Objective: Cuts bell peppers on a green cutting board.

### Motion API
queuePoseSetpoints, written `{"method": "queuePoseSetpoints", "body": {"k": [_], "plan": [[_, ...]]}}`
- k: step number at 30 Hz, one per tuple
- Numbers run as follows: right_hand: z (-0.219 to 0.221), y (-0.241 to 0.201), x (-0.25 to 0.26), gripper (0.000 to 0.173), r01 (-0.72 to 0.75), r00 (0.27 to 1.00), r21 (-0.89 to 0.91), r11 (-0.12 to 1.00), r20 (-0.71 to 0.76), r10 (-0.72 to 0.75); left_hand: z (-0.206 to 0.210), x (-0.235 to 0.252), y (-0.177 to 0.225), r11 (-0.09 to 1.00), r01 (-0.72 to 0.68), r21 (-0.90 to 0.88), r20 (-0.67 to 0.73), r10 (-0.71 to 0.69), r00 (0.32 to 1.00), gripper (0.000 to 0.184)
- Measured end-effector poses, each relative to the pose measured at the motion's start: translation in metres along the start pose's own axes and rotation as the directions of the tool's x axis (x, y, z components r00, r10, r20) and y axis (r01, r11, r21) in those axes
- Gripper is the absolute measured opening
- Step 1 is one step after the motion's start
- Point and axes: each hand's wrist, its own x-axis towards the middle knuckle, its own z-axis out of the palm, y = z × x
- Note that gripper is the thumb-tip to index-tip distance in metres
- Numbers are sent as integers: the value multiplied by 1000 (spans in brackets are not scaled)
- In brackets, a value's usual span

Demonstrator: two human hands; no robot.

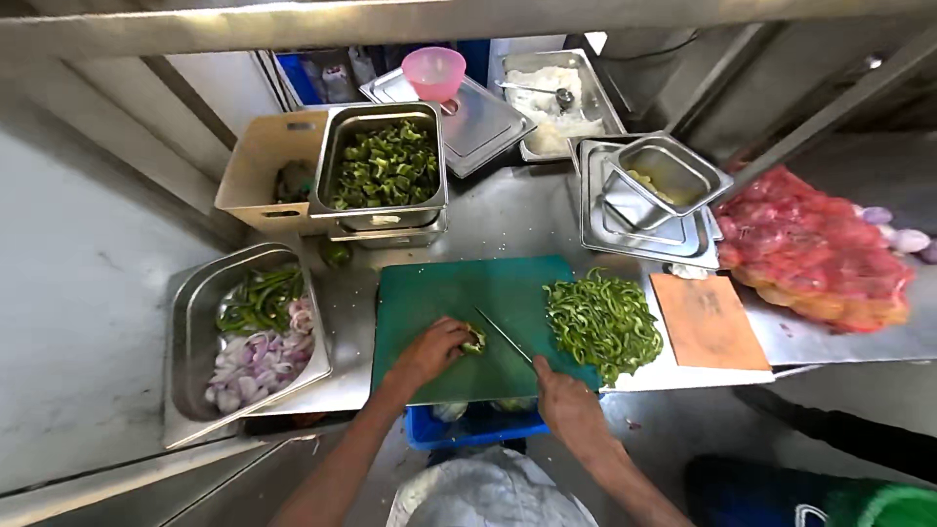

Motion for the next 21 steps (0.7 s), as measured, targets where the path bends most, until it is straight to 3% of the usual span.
{"method": "queuePoseSetpoints", "body": {"k": [5, 9, 14, 21], "plan": [[-25, -30, -20, 52, 9, 997, -89, 996, 82, -2, -1, 8, -5, 996, -80, 37, 14, 80, 997, 13], [4, -39, 13, 57, 34, 992, -30, 999, 123, -30, 3, 4, -9, 995, -92, 38, 26, 91, 996, 11], [17, -36, 36, 46, 82, 991, 33, 996, 103, -85, 3, -8, -6, 999, -49, 7, 24, 49, 999, 20], [-12, -42, -9, 44, 70, 992, -33, 997, 105, -66, 9, -17, -8, 997, -71, 16, -19, 71, 997, 11]]}}
